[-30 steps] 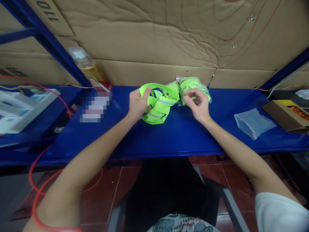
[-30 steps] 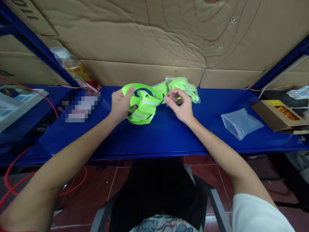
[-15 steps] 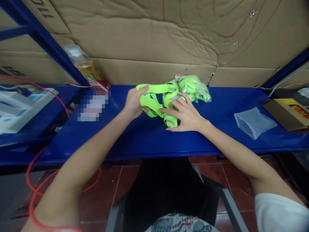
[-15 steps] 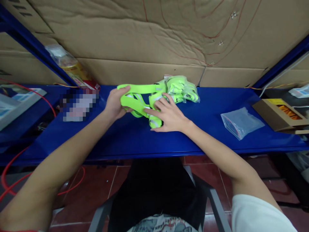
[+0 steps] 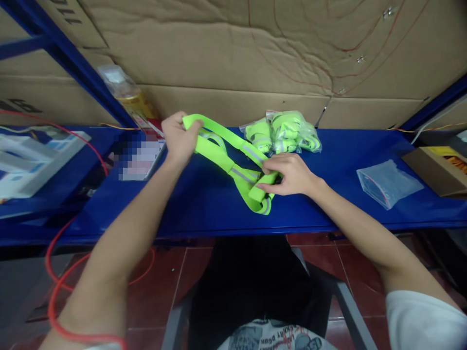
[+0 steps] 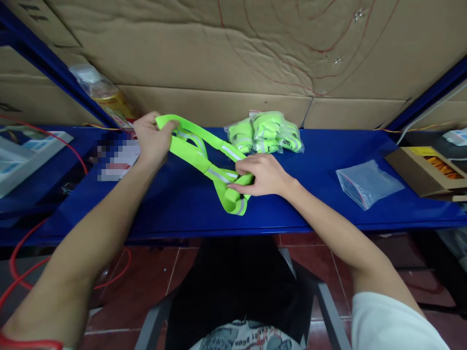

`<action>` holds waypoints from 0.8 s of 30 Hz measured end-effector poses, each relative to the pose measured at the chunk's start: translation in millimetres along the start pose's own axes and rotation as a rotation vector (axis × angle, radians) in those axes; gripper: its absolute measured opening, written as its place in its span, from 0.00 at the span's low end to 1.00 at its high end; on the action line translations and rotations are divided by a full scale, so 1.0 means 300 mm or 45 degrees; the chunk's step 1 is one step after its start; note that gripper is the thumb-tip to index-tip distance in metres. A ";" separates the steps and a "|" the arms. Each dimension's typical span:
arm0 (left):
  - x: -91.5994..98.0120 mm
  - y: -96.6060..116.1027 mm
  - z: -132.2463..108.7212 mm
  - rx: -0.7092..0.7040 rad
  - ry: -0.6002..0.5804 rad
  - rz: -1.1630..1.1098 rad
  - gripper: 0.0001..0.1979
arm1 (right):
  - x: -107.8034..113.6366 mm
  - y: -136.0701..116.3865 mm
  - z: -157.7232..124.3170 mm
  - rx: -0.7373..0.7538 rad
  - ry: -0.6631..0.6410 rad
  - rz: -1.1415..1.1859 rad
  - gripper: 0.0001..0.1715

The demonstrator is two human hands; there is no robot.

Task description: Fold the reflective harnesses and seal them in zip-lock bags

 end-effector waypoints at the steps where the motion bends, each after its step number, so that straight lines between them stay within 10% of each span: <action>1: 0.010 -0.013 0.010 0.002 0.008 0.047 0.25 | 0.001 0.006 -0.002 -0.015 -0.015 0.017 0.24; 8: 0.036 -0.068 0.027 -0.091 -0.038 0.640 0.21 | 0.002 -0.006 0.004 0.084 -0.078 0.183 0.29; 19: 0.030 -0.134 0.025 -0.017 -0.171 0.954 0.19 | 0.079 0.080 -0.029 -0.291 -0.100 1.146 0.60; 24: 0.014 -0.091 -0.012 -0.156 -0.240 0.875 0.34 | 0.053 0.084 -0.019 -0.417 -0.027 0.847 0.33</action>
Point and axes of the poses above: each hand's wrist, its own z-axis towards the middle knuckle, its own x-axis out of the back of the hand, y = z × x, the point moved 2 cm from there along z, towards the middle knuckle, and after that the axes turned 1 degree about y, right-handed, at the moved point
